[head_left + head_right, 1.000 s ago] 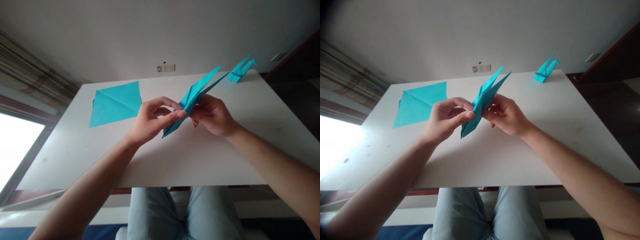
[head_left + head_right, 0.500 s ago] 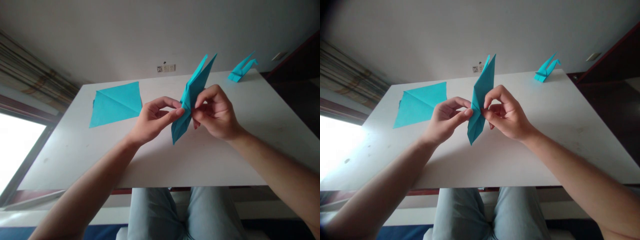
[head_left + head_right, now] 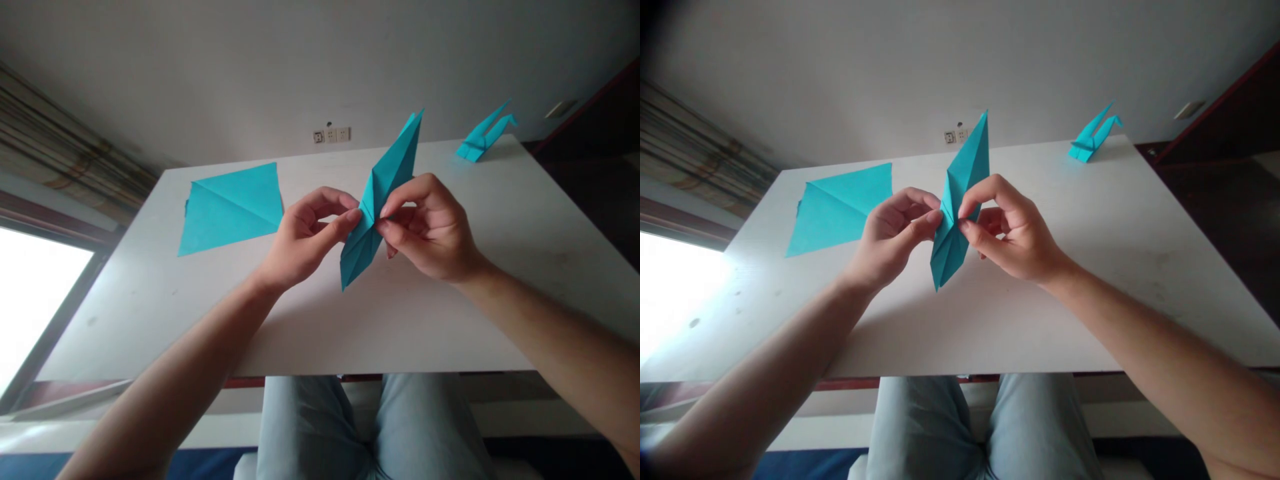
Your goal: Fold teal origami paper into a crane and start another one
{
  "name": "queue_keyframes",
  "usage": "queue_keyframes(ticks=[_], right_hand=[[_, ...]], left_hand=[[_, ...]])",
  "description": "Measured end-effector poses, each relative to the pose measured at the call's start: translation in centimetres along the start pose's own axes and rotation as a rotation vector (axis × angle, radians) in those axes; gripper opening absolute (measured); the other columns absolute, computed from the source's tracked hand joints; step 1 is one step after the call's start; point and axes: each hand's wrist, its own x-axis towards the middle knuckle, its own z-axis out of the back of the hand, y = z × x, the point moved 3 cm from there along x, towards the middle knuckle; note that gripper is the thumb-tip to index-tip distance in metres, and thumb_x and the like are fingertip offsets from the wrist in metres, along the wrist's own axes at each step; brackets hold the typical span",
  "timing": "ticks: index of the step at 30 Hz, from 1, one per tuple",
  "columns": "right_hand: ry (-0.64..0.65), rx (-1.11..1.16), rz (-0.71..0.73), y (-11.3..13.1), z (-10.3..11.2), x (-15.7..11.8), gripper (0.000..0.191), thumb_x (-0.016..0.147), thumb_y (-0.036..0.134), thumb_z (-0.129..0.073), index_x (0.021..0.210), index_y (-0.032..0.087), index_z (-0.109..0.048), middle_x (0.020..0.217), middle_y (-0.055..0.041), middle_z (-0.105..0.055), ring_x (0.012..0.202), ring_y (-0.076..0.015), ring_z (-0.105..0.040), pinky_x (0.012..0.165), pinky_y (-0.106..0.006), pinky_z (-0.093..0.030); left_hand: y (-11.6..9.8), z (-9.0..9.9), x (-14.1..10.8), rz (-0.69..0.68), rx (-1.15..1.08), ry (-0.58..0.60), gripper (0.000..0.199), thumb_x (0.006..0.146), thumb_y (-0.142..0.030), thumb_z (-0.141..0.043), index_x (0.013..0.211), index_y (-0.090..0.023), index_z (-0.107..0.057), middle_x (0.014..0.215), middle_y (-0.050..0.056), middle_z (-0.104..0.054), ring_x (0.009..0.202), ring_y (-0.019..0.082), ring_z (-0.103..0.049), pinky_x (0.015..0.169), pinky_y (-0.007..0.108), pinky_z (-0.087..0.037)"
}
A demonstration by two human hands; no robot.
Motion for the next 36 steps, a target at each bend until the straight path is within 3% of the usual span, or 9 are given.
queue_keyframes(ticks=[8,14,17,23,27,32,36], right_hand=[[-0.001,-0.039,0.099,-0.81,-0.27,0.15,0.034,0.105,0.048,-0.107,0.117,0.035,-0.078,0.108,0.0031,-0.077,0.062,-0.0121,-0.067,0.047,-0.030,-0.058],[-0.008,-0.092,0.070,-0.07,-0.36,0.29,0.036,0.100,0.047,-0.111,0.110,0.033,-0.079,0.107,0.0010,-0.080,0.070,-0.0156,-0.073,0.049,-0.030,-0.058],[-0.026,-0.101,0.036,0.08,-0.42,0.33,0.035,0.100,0.048,-0.112,0.107,0.033,-0.080,0.104,0.0006,-0.081,0.071,-0.0167,-0.074,0.050,-0.030,-0.061],[-0.060,-0.085,-0.001,-0.14,-0.33,0.31,0.029,0.102,0.047,-0.112,0.110,0.033,-0.088,0.104,0.0001,-0.084,0.073,-0.0176,-0.076,0.055,-0.031,-0.066],[-0.055,-0.106,0.011,-0.05,-0.11,0.18,0.029,0.102,0.052,-0.112,0.109,0.033,-0.092,0.111,-0.0028,-0.086,0.081,-0.0203,-0.079,0.062,-0.035,-0.070],[-0.026,-0.115,0.006,0.06,0.11,-0.04,0.038,0.098,0.062,-0.113,0.108,0.033,-0.092,0.116,-0.0052,-0.086,0.087,-0.0228,-0.081,0.061,-0.035,-0.069],[-0.031,-0.104,-0.020,-0.02,0.14,0.09,0.044,0.097,0.070,-0.112,0.103,0.032,-0.090,0.111,-0.0055,-0.086,0.084,-0.0230,-0.078,0.059,-0.036,-0.067]], left_hand=[[0.57,0.17,-0.11,-0.086,0.009,0.009,0.059,0.093,-0.059,-0.118,0.111,-0.026,-0.073,0.110,0.001,-0.082,0.086,0.013,-0.077,0.069,0.023,-0.070],[0.24,0.13,-0.25,-0.094,0.028,-0.014,0.058,0.088,-0.055,-0.123,0.106,-0.025,-0.076,0.112,0.003,-0.081,0.094,0.016,-0.080,0.070,0.022,-0.072],[0.14,0.08,-0.27,-0.099,0.021,-0.010,0.057,0.089,-0.056,-0.122,0.105,-0.024,-0.078,0.111,0.003,-0.082,0.090,0.015,-0.079,0.070,0.022,-0.071],[0.02,0.07,-0.17,-0.132,0.037,-0.038,0.058,0.099,-0.074,-0.111,0.100,-0.024,-0.082,0.100,0.002,-0.084,0.080,0.013,-0.075,0.068,0.025,-0.067],[-0.14,0.11,-0.20,-0.117,0.020,-0.021,0.056,0.095,-0.070,-0.116,0.100,-0.023,-0.085,0.103,0.004,-0.088,0.080,0.014,-0.078,0.071,0.028,-0.070],[-0.41,0.14,-0.54,-0.085,0.036,-0.008,0.053,0.092,-0.065,-0.120,0.105,-0.025,-0.088,0.110,0.005,-0.091,0.075,0.014,-0.079,0.062,0.027,-0.066],[-0.37,0.13,-0.80,-0.027,0.078,0.020,0.059,0.087,-0.066,-0.122,0.110,-0.025,-0.088,0.123,0.007,-0.093,0.083,0.019,-0.089,0.069,0.031,-0.075]])
